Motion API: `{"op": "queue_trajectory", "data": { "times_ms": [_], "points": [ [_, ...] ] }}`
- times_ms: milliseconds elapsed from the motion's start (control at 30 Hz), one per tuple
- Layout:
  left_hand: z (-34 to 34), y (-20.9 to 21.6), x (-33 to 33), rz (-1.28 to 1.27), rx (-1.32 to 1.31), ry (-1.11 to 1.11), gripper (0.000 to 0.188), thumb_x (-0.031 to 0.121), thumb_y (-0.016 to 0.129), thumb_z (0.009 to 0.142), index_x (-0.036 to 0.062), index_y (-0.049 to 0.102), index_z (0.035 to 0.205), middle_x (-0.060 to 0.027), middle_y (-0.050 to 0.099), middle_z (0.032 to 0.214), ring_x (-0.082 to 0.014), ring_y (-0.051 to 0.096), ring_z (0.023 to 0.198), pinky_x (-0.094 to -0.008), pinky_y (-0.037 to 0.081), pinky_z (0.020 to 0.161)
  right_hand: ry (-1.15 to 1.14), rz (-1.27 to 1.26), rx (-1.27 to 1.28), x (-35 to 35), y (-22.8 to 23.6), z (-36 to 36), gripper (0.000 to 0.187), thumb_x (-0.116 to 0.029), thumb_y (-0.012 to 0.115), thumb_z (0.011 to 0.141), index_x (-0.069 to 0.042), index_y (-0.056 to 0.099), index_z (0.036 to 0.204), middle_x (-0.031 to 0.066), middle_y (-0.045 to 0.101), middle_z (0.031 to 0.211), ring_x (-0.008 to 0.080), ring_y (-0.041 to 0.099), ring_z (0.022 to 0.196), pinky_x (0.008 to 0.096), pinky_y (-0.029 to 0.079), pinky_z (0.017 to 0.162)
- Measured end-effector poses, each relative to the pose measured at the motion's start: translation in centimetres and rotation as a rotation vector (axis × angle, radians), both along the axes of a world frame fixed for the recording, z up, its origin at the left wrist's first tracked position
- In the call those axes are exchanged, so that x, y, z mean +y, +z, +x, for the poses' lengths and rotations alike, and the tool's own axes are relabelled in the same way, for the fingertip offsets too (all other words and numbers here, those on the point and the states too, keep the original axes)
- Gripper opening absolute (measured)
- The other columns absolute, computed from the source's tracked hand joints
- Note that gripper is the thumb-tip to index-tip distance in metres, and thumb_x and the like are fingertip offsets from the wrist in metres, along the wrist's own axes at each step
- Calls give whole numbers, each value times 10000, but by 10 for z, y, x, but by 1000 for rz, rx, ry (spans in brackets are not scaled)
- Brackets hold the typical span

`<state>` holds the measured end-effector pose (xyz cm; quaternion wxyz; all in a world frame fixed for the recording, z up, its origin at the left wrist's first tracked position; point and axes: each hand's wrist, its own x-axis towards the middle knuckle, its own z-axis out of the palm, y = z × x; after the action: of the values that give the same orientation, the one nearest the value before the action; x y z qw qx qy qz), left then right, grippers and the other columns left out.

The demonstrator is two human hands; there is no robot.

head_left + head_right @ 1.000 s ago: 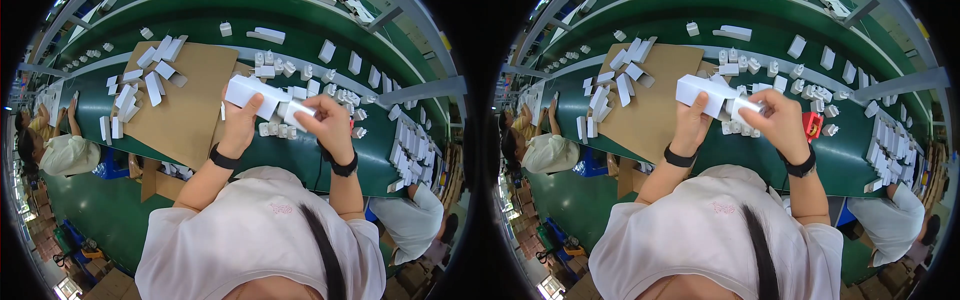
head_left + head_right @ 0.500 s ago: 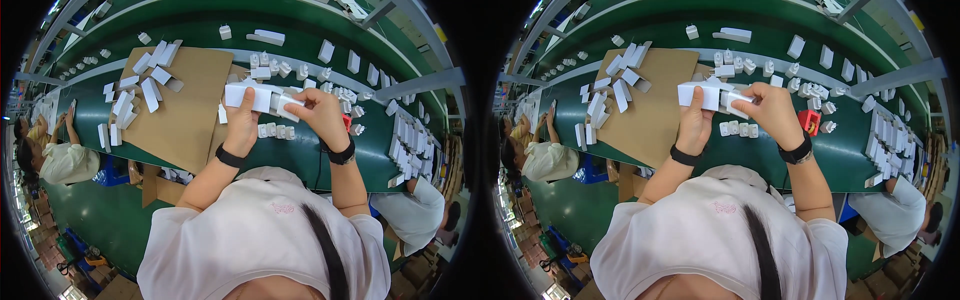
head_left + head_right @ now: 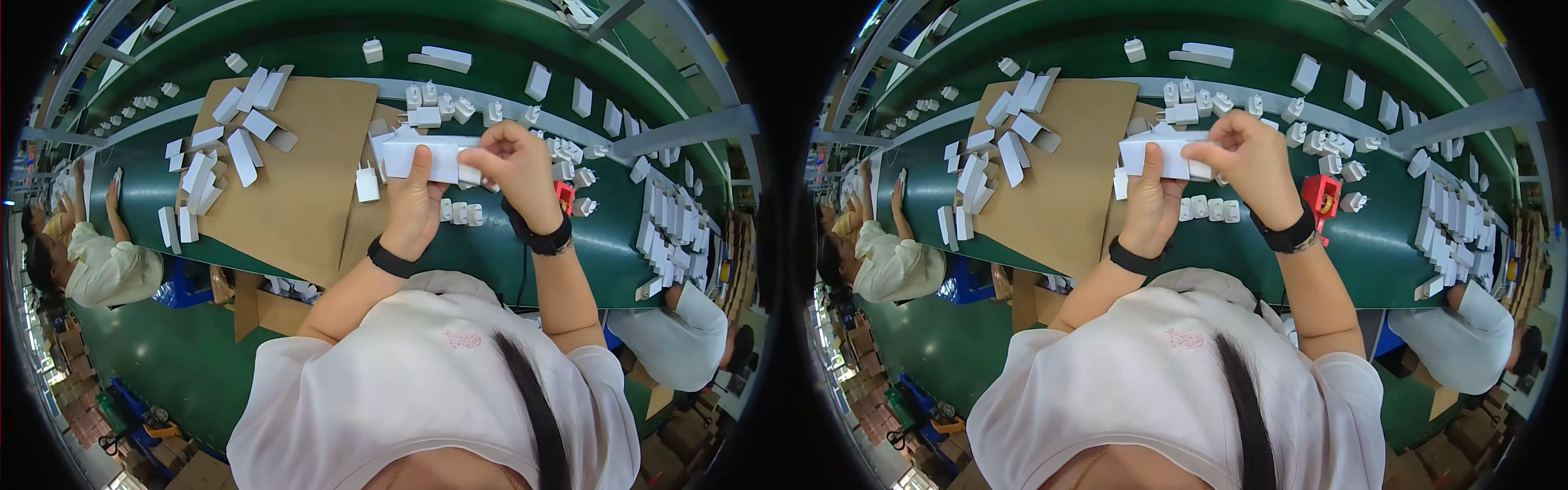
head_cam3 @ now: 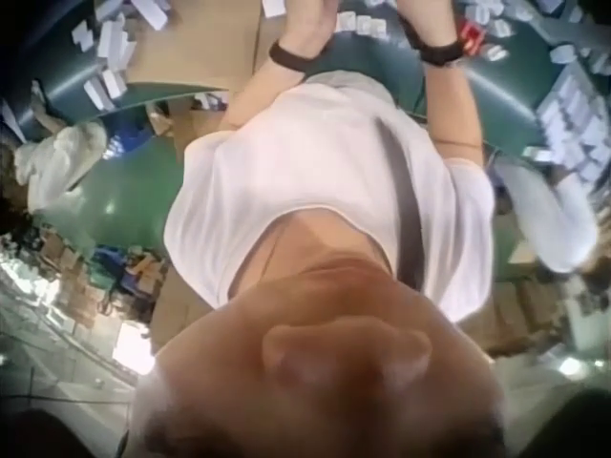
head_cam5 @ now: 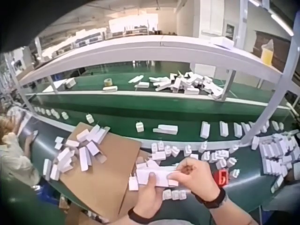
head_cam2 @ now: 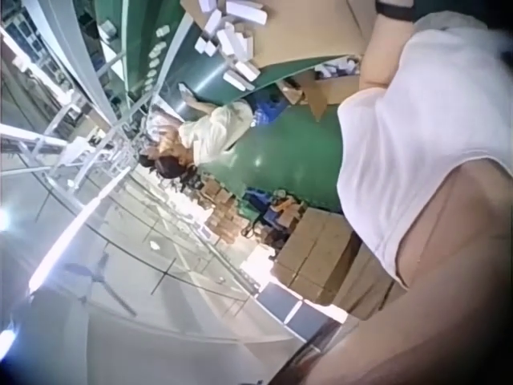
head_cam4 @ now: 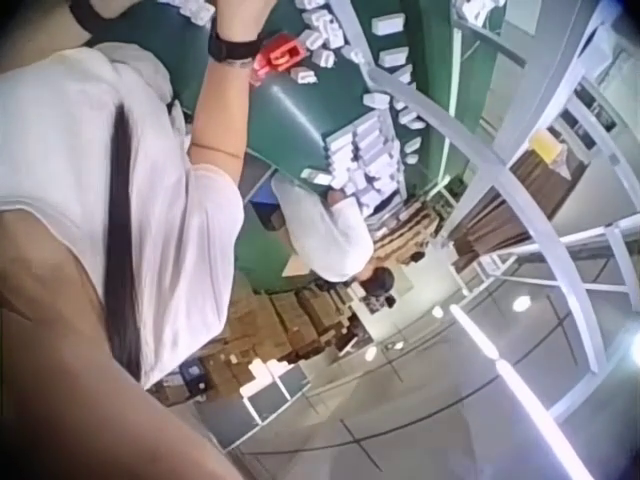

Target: The person packages power adapters by hand, picking up an adapter and a box, sliding the adapter into the box, and placing the boxed adapter onto the table.

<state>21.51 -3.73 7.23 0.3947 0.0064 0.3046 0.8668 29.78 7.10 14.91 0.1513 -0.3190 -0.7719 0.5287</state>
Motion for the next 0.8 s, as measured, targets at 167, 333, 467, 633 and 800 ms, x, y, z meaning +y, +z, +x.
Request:
{"op": "queue_trajectory", "data": {
  "times_ms": [167, 333, 467, 633, 800],
  "points": [
    [-5, -20, 13, 137, -426, -73, 349, 329, 616, 847, 94, 532, 1091, -72, 613, 1027, -197, 598, 945, -361, 489, 861, -42, 610, 124, 1, -1, 15, 593, -131, 728, 699, -70, 498, 1242, 110, 480, 1299, 212, 531, 1052, 280, 448, 776],
    [8, 7, 22, 100, -257, -137, 503, 269, 713, 784, 120, 433, 1174, -21, 564, 1040, -153, 544, 966, -299, 459, 797, -86, 101, 241, 5, -14, 6, 684, -60, 693, 702, -59, 383, 1312, 126, 470, 1217, 217, 519, 1033, 302, 456, 812],
    [-13, -8, 19, -237, 182, -124, 628, 112, 741, 738, 57, 341, 1219, -115, 486, 1035, -185, 519, 942, -279, 462, 790, -46, -124, 166, 98, -1, -11, 775, -1, 675, 697, -150, 308, 1363, 81, 551, 885, 123, 540, 649, 246, 466, 561],
    [-53, -51, -15, -710, 874, -34, 503, 105, 724, 710, 60, 459, 1134, -69, 563, 974, -175, 545, 922, -325, 439, 776, -130, -138, -169, 293, -52, -10, 706, 4, 676, 678, -120, 363, 1298, 96, 527, 1032, 182, 546, 779, 276, 483, 584],
    [-72, -77, -37, -1014, 1134, -163, 330, 109, 694, 742, 27, 533, 1018, -96, 574, 960, -203, 559, 883, -345, 456, 739, 85, -168, -475, 360, -140, -56, 716, -61, 709, 650, -174, 421, 1295, 135, 529, 1124, 253, 581, 818, 353, 523, 695]
  ]
}}
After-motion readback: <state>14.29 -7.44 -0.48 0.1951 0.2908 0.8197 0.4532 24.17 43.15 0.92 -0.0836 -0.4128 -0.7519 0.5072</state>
